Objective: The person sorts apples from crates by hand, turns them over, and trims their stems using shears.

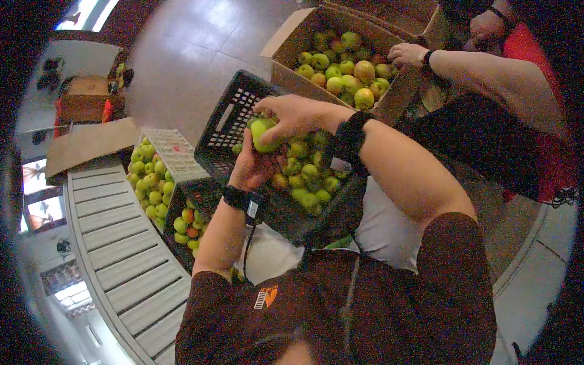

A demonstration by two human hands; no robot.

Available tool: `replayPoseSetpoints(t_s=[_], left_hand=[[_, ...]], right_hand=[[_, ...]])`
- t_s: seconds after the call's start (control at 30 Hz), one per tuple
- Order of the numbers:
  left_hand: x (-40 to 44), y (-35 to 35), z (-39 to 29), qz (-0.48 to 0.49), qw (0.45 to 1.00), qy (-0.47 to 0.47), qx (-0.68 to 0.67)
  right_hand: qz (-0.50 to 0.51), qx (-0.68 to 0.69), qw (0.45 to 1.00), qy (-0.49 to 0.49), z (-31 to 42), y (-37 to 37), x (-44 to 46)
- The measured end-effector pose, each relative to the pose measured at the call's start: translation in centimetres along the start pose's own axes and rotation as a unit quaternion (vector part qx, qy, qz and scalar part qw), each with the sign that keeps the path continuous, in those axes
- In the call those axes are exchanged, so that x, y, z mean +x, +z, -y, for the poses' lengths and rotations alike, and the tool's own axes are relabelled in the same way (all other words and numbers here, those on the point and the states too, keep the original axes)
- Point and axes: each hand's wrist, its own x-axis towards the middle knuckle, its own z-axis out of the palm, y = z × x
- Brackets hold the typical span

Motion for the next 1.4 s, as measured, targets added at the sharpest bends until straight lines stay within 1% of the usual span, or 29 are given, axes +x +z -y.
replayPoseSetpoints(t_s=[0.07,0.1,0.13,0.17,0.23,0.33,0.43,0.5,0.53,0.57,0.6,0.7,0.73,0.8,0.9,0.93,1.03,1.07,1.17,1.2,1.3,1.33,1.37,1.4], left_hand=[[0.7,-0.4,0.4,0.017,0.999,0.039,-0.028],[0.8,0.0,0.4,0.008,0.999,0.049,-0.003],[0.6,0.5,0.2,-0.002,0.998,0.059,0.021],[0.4,0.9,0.1,-0.014,0.996,0.071,0.044],[0.3,1.3,-0.2,-0.013,0.997,0.068,0.047],[0.3,1.1,-0.8,-0.026,0.995,0.078,0.054],[0.6,-0.3,-1.4,-0.021,0.994,0.09,0.05],[-0.4,-0.5,-2.7,-0.022,0.993,0.109,0.046],[-1.0,-0.4,-3.2,-0.051,0.988,0.144,0.035],[-1.2,-1.0,-3.6,-0.054,0.986,0.159,0.019],[-1.3,-1.7,-4.1,-0.057,0.983,0.173,0.002],[-1.8,-2.3,-4.9,-0.071,0.975,0.208,-0.027],[-2.0,-2.2,-5.1,-0.076,0.972,0.217,-0.037],[-2.7,-1.7,-5.5,-0.088,0.968,0.231,-0.048],[-3.2,-2.0,-5.9,-0.075,0.965,0.243,-0.068],[-3.3,-2.1,-6.0,-0.076,0.963,0.248,-0.074],[-3.6,-2.4,-6.4,-0.078,0.958,0.262,-0.092],[-3.7,-2.4,-6.6,-0.079,0.956,0.264,-0.098],[-4.1,-2.1,-7.0,-0.096,0.951,0.273,-0.108],[-4.2,-2.0,-7.2,-0.105,0.949,0.277,-0.11],[-4.2,-2.5,-7.5,-0.076,0.951,0.28,-0.105],[-4.1,-2.6,-7.5,-0.072,0.951,0.28,-0.113],[-3.8,-2.6,-7.5,-0.069,0.95,0.279,-0.119],[-3.6,-2.6,-7.5,-0.064,0.95,0.279,-0.125]], right_hand=[[0.003,-0.034,0.999,-0.027,0.1,0.4,0.1],[0.007,-0.051,0.998,-0.039,-0.1,0.7,0.2],[-0.018,-0.071,0.995,-0.065,-0.8,1.2,0.6],[-0.022,-0.071,0.996,-0.056,-1.1,1.4,0.6],[-0.028,-0.071,0.996,-0.043,-0.3,1.3,0.8],[0.011,-0.034,0.999,-0.009,0.1,0.6,1.1],[-0.068,0.048,0.996,0.015,-2.2,-0.6,1.9],[-0.16,0.015,0.977,0.14,-3.4,-2.3,1.8],[-0.18,0.073,0.966,0.172,-3.5,-3.0,1.5],[-0.201,0.13,0.95,0.203,-3.6,-3.9,1.1],[-0.221,0.185,0.928,0.234,-3.9,-4.8,0.6],[-0.283,0.219,0.896,0.264,-6.4,-6.1,-1.1],[-0.295,0.137,0.907,0.267,-8.5,-6.8,-1.3],[-0.311,-0.025,0.913,0.264,-13.5,-7.9,-1.5],[-0.294,-0.075,0.9,0.313,-15.9,-8.3,-1.7],[-0.292,-0.079,0.901,0.311,-18.6,-8.7,-1.6],[-0.281,-0.083,0.912,0.286,-20.4,-8.7,-1.1],[-0.282,-0.106,0.907,0.296,-20.9,-8.8,-0.8],[-0.224,-0.087,0.93,0.278,-22.9,-9.3,0.1],[-0.209,-0.057,0.933,0.289,-21.5,-8.8,0.5],[-0.216,-0.033,0.932,0.289,-18.3,-6.8,1.6],[-0.224,-0.104,0.916,0.315,-20.3,-7.1,2.1],[-0.196,-0.134,0.918,0.319,-22.1,-7.7,1.9],[-0.168,-0.163,0.917,0.323,-21.3,-7.4,2.1]])
